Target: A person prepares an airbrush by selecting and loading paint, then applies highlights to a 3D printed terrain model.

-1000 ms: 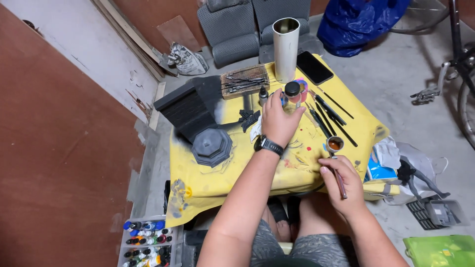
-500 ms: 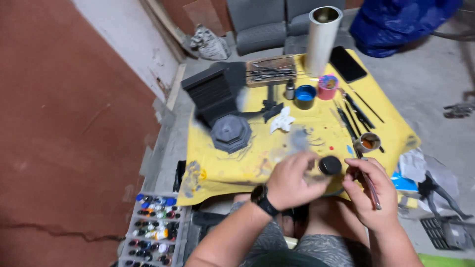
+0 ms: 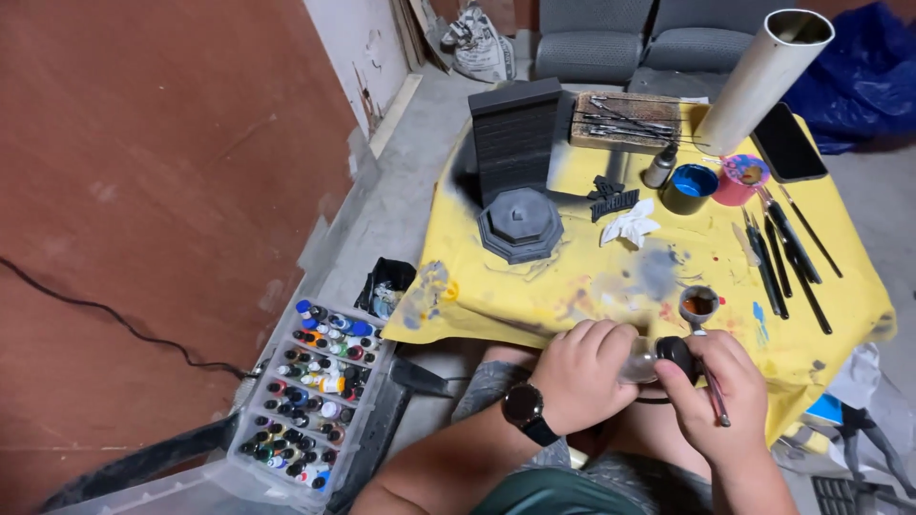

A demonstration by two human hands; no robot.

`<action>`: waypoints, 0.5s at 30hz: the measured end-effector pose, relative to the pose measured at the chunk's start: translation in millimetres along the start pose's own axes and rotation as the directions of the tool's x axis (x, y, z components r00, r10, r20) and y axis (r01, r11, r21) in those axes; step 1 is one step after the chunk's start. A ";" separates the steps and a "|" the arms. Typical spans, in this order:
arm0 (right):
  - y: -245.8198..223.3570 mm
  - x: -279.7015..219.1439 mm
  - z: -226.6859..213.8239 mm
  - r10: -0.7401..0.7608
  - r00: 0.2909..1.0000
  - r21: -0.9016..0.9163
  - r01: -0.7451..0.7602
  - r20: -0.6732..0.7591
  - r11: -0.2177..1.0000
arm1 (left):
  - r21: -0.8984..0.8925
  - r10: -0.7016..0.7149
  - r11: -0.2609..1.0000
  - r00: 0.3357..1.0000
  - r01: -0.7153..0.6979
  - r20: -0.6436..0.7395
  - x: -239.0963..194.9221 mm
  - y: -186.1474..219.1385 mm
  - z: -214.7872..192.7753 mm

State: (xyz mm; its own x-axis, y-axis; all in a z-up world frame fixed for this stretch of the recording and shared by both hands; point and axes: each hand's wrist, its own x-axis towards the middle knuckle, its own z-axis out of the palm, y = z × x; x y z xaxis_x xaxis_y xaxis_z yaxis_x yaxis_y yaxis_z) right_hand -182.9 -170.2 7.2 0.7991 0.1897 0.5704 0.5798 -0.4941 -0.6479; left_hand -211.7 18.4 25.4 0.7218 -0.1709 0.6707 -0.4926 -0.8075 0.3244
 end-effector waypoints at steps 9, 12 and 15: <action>-2.8 -4.6 -20.3 -0.011 0.983 0.223 -0.030 0.181 0.974 | -0.400 -0.046 0.733 0.627 0.550 0.778 25.3 2.1 -39.2; -1.0 -4.4 -32.1 -0.078 0.962 0.370 -0.027 0.264 0.928 | -0.609 0.458 -0.189 0.618 0.770 0.639 -29.0 -26.5 34.3; -11.8 -0.4 -38.6 -0.138 0.943 0.427 -0.005 0.303 0.904 | -0.198 0.724 -0.428 0.466 0.882 0.509 -14.3 -20.4 18.7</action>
State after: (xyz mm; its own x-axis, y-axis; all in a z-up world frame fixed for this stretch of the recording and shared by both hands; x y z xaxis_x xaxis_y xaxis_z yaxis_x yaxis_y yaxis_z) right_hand -196.1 -197.2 34.1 0.7220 0.5036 0.4744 0.5879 -0.0851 -0.8044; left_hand -202.8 26.8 -3.3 0.2271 -0.9514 0.2078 0.7508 0.3070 0.5848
